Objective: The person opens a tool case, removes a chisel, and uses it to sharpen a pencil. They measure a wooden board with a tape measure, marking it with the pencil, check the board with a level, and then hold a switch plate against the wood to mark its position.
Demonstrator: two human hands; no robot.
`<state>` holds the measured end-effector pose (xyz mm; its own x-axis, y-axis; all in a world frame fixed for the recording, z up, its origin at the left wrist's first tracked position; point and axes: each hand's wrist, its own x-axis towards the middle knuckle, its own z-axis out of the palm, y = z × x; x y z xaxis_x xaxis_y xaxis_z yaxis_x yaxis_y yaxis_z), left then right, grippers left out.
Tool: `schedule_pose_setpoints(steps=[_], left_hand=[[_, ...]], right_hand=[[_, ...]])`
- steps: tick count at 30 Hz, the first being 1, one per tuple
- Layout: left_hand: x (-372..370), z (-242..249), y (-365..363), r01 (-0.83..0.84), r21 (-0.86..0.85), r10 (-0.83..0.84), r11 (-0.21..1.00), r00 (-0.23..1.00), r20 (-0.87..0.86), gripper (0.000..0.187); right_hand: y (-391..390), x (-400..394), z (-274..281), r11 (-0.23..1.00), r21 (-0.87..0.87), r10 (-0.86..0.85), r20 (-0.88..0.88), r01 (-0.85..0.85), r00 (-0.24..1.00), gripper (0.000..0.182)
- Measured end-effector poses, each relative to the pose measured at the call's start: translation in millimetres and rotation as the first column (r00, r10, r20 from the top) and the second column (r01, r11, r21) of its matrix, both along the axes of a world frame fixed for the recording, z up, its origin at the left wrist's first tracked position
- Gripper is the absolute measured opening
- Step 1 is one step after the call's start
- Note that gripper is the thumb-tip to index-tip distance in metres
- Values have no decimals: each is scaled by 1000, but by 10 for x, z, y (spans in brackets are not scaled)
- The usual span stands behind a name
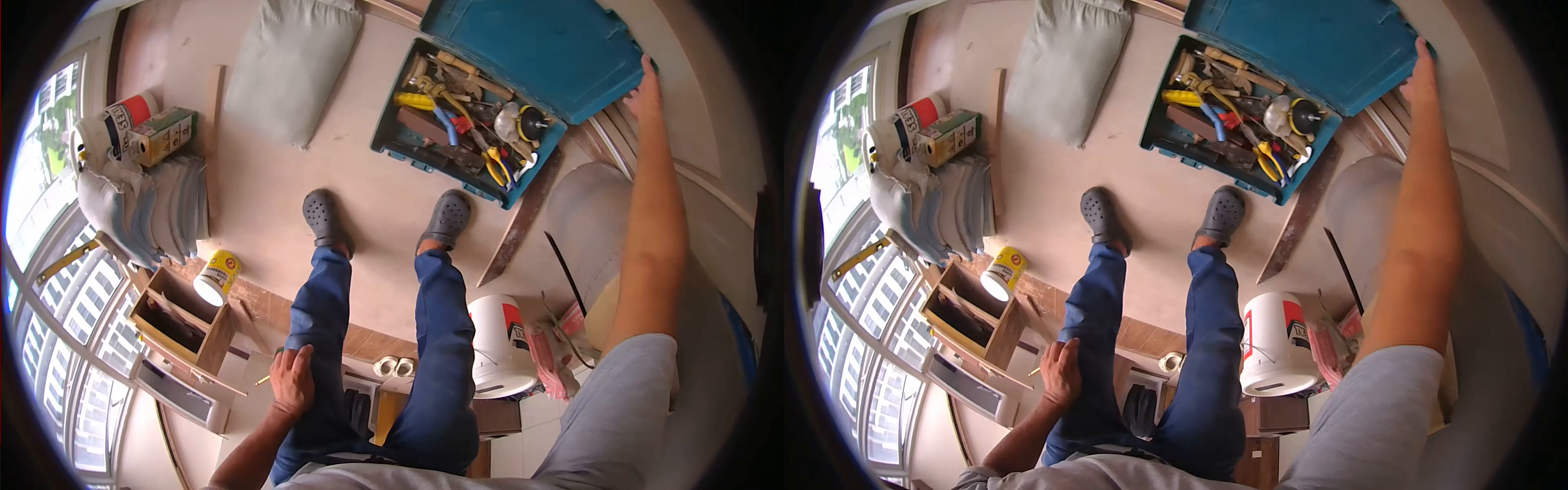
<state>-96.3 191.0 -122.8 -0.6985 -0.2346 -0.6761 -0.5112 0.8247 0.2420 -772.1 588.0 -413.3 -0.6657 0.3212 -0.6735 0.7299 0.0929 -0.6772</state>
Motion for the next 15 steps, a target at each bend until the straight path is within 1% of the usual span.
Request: schedule_pose_setpoints(steps=[1, 2, 4, 6, 7, 8, 9, 10, 11, 12, 13, 14, 15], left_hand=[[-41, 6, 4, -4, 12, 4, 1000, 1000, 9, 33], [-52, 7, 13, -4, 5, 4, 1000, 1000, 18, 33], [-70, -29, 18, 9, 6, -9, 1000, 1000, -11, 34], [-129, -32, 37, 8, 1, -8, 1000, 1000, 17, 35], [-146, -15, 50, 7, -4, -6, 1000, 999, 33, 35], [-143, -22, 66, 0, -14, 0, 1000, 1000, 28, 35], [-125, -38, 67, 4, -7, -4, 1000, 999, 32, 35], [-125, -48, 59, 9, 3, -9, 1000, 999, 36, 35], [-144, -49, 55, 4, 8, -4, 1000, 1000, 22, 35], [-154, -42, 53, 1, 5, -1, 1000, 1000, 23, 35], [-159, -29, 42, 2, 3, -2, 1000, 1000, 24, 35], [-160, -31, 16, 4, 1, -4, 1000, 1000, 25, 35], [-139, -26, -23, 3, -1, -3, 1000, 1000, 25, 35]], right_hand=[[-233, 141, 237, 994, -93, 52, -54, -57, 997, 105], [-172, 113, 126, 993, -100, 51, -45, -56, 998, 105], [2, 5, -90, 996, -87, -36, -72, 29, 997, 103], [-202, 242, 23, 981, -63, -192, -253, 182, 948, 68], [-56, 321, -269, 971, 21, -213, -358, 236, 909, 50], [-76, 601, -470, 926, 370, 109, -441, 70, 891, 39], [-61, 920, -591, 727, 685, 427, -403, -43, 810, 28], [-551, 1361, -428, 789, 584, 498, -426, -191, 755, 15], [-905, 1825, -374, 599, 638, 797, -413, -483, 441, 14], [-1329, 2266, -500, 640, 358, 731, -555, -680, 396, 16], [-1677, 2668, -558, 443, 321, 835, -487, -837, 256, 16], [-1998, 3036, -572, 444, 2, 866, -259, -896, 428, 22], [-2252, 3385, -835, 443, 98, 859, -332, -891, 391, 33]])
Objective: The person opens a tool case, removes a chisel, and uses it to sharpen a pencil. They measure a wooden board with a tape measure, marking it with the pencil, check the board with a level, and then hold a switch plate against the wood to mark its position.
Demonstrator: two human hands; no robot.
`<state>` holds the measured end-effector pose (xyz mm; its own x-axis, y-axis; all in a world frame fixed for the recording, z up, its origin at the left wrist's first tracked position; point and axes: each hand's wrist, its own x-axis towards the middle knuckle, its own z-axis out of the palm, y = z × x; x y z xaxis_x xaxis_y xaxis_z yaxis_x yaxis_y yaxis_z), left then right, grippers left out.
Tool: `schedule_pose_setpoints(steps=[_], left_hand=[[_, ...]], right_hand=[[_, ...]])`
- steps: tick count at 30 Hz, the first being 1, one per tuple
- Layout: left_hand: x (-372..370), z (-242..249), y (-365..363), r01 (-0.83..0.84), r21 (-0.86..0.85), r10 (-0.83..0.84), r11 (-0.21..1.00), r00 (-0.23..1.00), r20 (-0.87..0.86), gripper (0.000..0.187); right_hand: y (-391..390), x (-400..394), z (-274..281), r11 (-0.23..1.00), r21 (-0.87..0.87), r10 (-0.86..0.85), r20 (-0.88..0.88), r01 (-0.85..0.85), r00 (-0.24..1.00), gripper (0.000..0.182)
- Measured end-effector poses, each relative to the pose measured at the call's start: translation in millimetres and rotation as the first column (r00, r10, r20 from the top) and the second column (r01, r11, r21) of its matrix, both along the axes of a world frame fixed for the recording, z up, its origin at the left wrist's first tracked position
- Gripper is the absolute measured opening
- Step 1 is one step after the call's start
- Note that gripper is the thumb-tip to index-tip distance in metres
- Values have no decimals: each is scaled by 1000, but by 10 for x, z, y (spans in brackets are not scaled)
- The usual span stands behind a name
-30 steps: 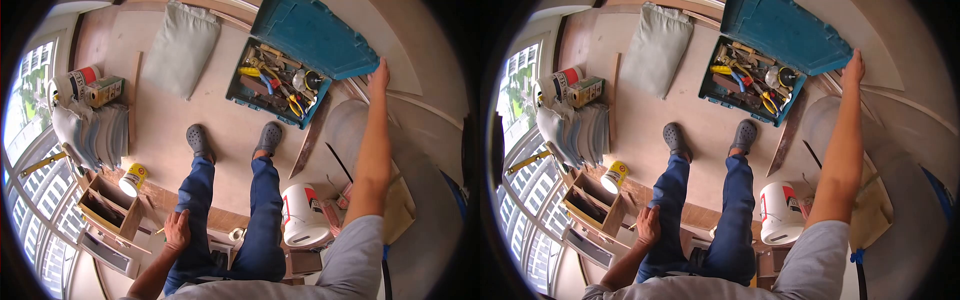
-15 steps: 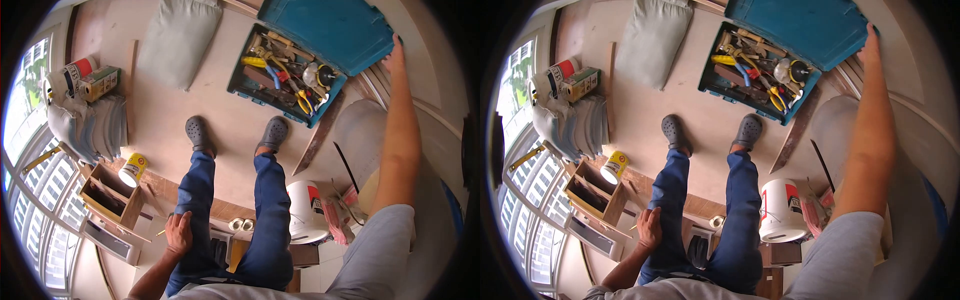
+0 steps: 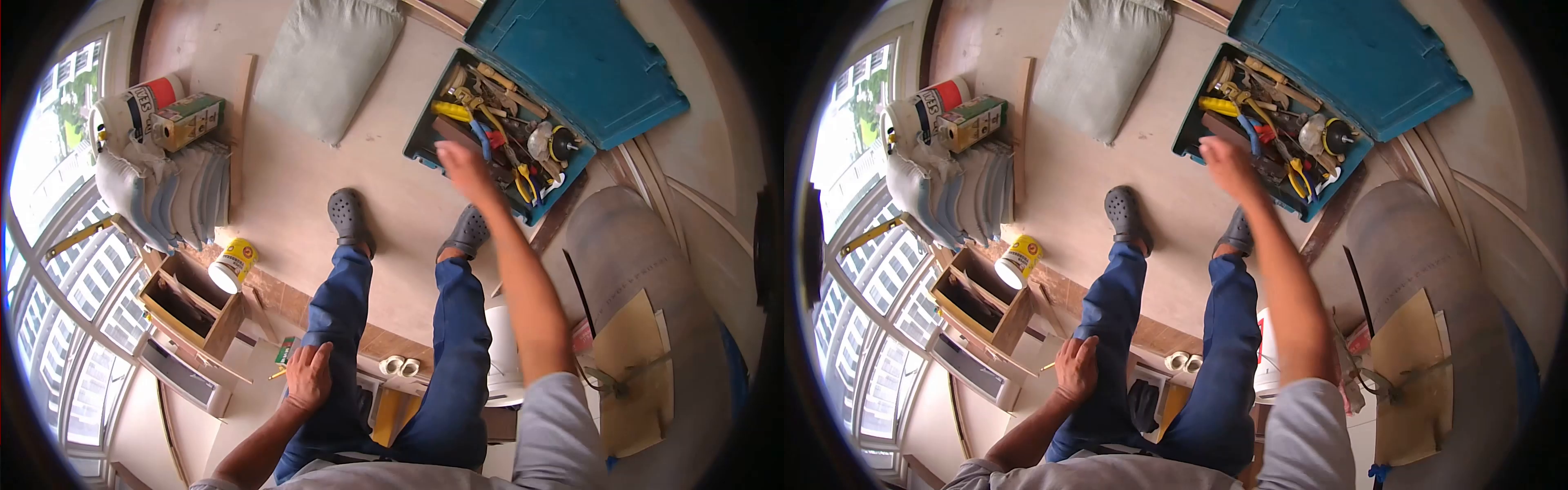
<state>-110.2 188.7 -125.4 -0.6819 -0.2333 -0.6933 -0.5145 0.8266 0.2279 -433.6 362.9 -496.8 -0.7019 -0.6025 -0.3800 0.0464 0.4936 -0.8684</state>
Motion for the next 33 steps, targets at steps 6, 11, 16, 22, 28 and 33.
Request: schedule_pose_setpoints(steps=[6, 11, 16, 22, 28, 33], left_hand=[[183, -40, -46, -43, 3, 43, 999, 999, 9, 32], [217, -5, -112, -120, 20, 121, 993, 992, -24, 30], [105, 42, -132, -123, -2, 122, 992, 991, -54, 26], [-13, 20, -153, -128, 4, 128, 992, 987, -97, 27], [-103, 46, -201, -221, -88, 206, 971, 967, -150, 31], [-76, 102, -292, -250, -9, 246, 968, 959, -142, 34]], right_hand=[[-426, 508, -463, 733, 626, 394, -71, -267, 916, 50], [-318, 454, -487, 708, 619, 514, -121, -341, 849, 26], [-81, -82, 144, 894, 431, -2, -272, 124, 962, 15], [465, -2469, 1270, 855, 401, 45, -691, 330, 722, 34], [798, -3978, 1040, 627, 749, 391, -540, 213, 745, 63], [683, -3540, 1285, 674, 654, 238, -632, 343, 737, 59]])
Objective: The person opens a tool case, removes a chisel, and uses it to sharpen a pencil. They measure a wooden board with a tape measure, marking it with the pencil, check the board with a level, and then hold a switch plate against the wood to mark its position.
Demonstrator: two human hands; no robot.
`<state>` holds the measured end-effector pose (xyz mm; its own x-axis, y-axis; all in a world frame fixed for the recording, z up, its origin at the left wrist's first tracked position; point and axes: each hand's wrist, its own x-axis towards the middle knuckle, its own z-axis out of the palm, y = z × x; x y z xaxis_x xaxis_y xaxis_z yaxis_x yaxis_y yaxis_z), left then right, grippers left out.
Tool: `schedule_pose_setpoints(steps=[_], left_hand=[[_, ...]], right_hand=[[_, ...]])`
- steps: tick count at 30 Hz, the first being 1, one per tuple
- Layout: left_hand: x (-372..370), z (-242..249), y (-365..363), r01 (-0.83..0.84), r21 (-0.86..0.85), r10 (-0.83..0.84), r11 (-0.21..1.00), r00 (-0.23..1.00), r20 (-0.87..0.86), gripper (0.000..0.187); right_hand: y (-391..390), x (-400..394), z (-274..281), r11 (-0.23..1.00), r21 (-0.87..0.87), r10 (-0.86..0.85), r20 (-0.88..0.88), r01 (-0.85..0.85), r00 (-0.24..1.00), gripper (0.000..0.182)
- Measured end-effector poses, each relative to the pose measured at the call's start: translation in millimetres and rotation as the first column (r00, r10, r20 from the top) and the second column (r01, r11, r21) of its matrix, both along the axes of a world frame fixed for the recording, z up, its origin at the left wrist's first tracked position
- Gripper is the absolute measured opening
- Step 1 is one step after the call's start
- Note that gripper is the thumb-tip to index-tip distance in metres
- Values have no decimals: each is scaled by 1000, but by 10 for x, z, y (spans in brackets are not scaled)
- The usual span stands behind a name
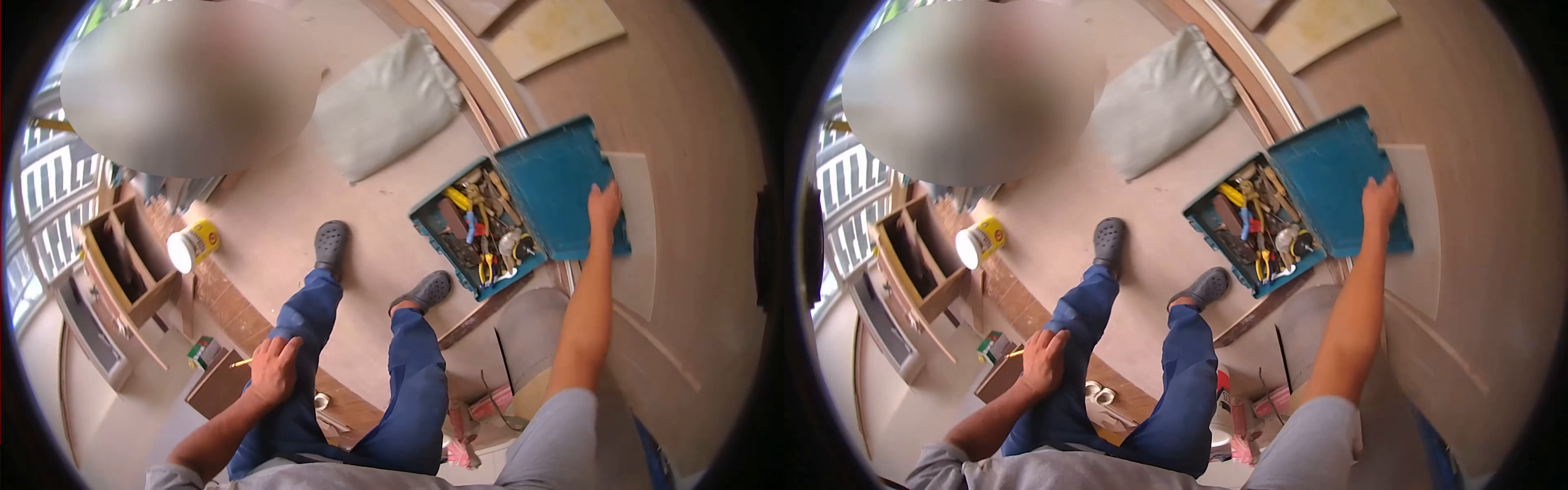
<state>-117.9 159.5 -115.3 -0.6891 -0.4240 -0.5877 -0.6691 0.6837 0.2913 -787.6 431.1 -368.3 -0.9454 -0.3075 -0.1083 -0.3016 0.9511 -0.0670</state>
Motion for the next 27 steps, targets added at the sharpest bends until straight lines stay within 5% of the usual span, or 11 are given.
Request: schedule_pose_setpoints(steps=[2, 4, 6, 7, 10, 14, 18, 20, 22, 24, 27], left_hand=[[25, 58, -43, -23, -4, 23, 1000, 1000, -8, 34], [87, 103, -71, -35, -10, 34, 999, 998, -59, 34], [156, 106, -70, -21, 25, 22, 999, 999, -42, 33], [193, 100, -79, -28, 21, 30, 999, 998, -60, 29], [381, 91, -139, 8, 36, -6, 999, 998, -64, 26], [701, 263, -218, -156, 118, 165, 981, 984, -70, 24], [1189, 869, -206, -436, 151, 448, 887, 892, -59, 23], [1691, 1017, 30, -662, 127, 667, 738, 690, -279, 22], [2177, 1296, 329, -764, 133, 773, 632, 608, -181, 21], [2664, 1485, 657, -842, 128, 851, 524, 517, -88, 20], [3249, 1524, 1252, -923, 160, 937, 349, 347, -41, 22]], right_hand=[[-136, 661, 658, 997, 33, -78, 79, 76, 994, 52], [300, 1336, 752, 990, -109, 82, -109, -94, 991, 49], [406, 2092, 1442, 997, -66, -14, 304, 36, 952, 49], [475, 2581, 1642, 969, -248, 62, 155, -21, 986, 38], [553, 3645, 2453, 986, -162, 40, 440, 36, 897, 32], [343, 4493, 3427, 907, -73, -218, 762, 415, 610, 30], [365, 4857, 3464, 994, -93, 98, 640, -50, 762, 29], [334, 4909, 3300, 945, -248, 321, 603, -211, 730, 29], [492, 4865, 2745, 792, -362, 609, 395, -492, 688, 29], [97, 4764, 2925, 973, -214, 228, 828, -87, 513, 27], [-547, 4760, 3354, 937, -230, 339, 783, -263, 521, 27]])
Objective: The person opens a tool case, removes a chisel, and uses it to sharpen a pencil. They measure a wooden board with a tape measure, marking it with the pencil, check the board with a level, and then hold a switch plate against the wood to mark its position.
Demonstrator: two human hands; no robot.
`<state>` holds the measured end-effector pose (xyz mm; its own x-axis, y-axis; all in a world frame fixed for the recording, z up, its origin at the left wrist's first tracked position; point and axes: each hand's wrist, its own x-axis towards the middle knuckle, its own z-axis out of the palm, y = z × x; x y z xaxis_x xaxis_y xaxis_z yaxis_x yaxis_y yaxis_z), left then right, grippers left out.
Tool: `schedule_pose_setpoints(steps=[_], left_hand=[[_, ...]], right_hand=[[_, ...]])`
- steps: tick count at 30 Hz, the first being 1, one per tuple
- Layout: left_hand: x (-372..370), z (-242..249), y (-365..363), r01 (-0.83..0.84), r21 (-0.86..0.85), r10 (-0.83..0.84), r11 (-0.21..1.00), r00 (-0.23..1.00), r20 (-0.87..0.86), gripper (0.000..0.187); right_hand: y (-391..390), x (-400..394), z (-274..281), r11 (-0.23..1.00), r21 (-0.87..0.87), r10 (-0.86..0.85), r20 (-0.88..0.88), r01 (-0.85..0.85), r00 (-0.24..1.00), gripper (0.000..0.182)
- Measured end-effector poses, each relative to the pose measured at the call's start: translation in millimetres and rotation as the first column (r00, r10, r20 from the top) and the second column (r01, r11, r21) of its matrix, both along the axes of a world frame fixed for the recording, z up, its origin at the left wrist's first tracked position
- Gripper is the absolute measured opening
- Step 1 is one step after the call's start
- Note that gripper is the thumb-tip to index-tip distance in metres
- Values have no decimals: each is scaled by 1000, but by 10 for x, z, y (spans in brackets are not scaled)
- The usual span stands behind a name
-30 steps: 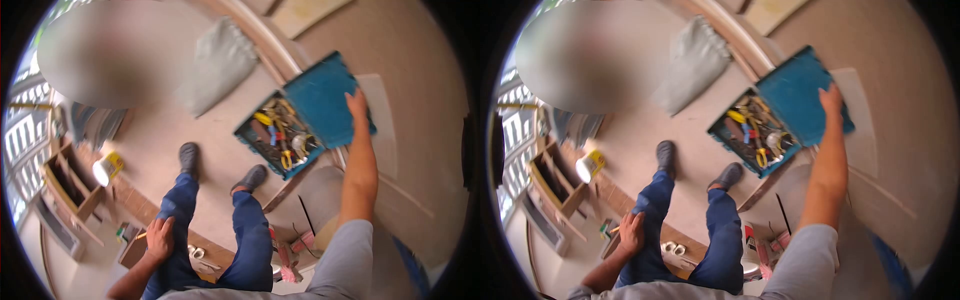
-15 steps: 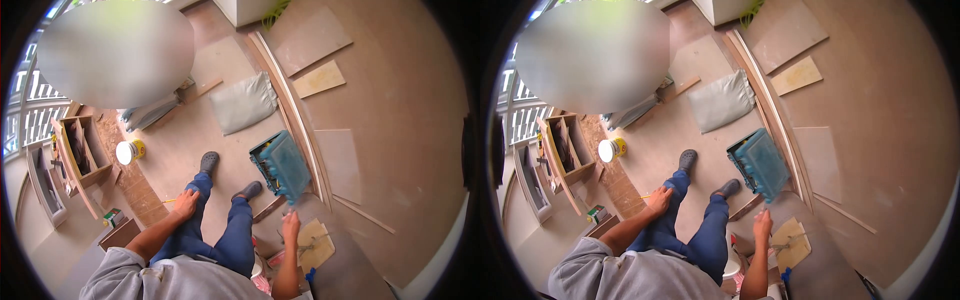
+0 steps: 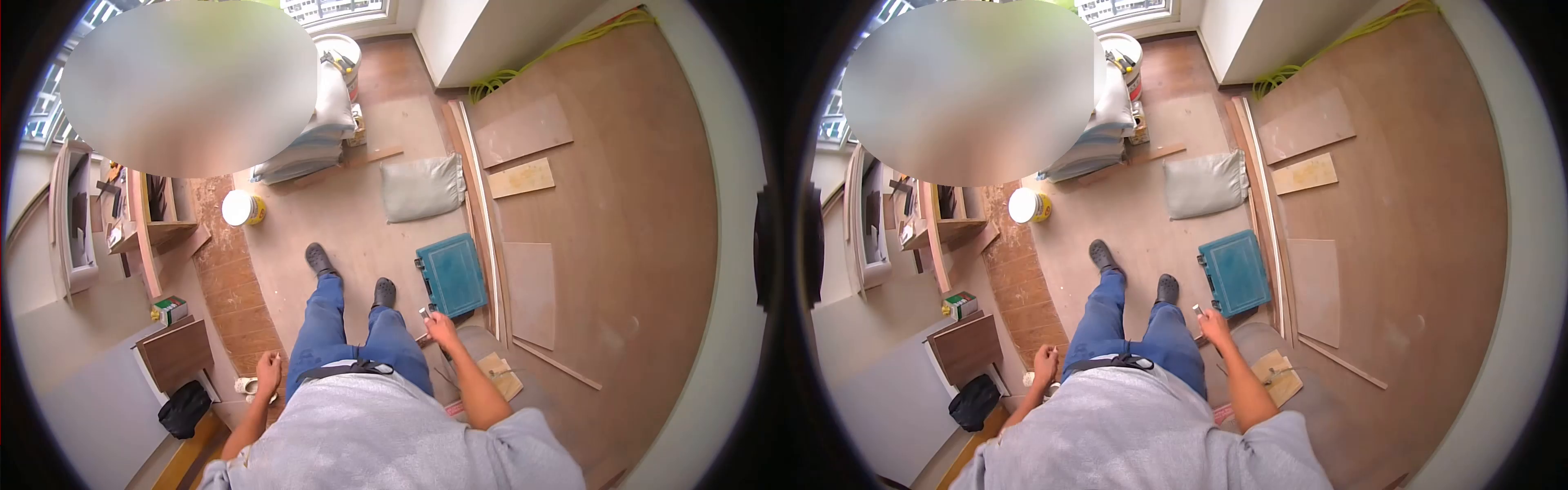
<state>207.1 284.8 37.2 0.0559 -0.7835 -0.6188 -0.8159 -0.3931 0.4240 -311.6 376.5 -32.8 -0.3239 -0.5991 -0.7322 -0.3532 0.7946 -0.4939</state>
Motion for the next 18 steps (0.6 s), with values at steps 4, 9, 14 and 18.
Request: schedule_pose_setpoints(steps=[4, 9, 14, 18], left_hand=[[325, 136, 144, -219, 74, 228, 973, 959, -165, 24], [406, 493, -322, -67, -52, 42, 996, 922, -385, 28], [994, 418, -455, 130, -92, -158, 987, 888, -433, 29], [1247, 435, -637, 141, 13, -124, 990, 908, -401, 22]], right_hand=[[-480, 267, 22, 944, -141, 274, -165, -297, 948, 27], [-1533, 1004, 943, 876, -9, 475, 198, -483, 858, 35], [-2146, 2105, 1354, 795, 26, 558, 360, -606, 748, 36], [-2830, 2737, 1666, 568, 54, 813, 119, -821, 570, 26]])
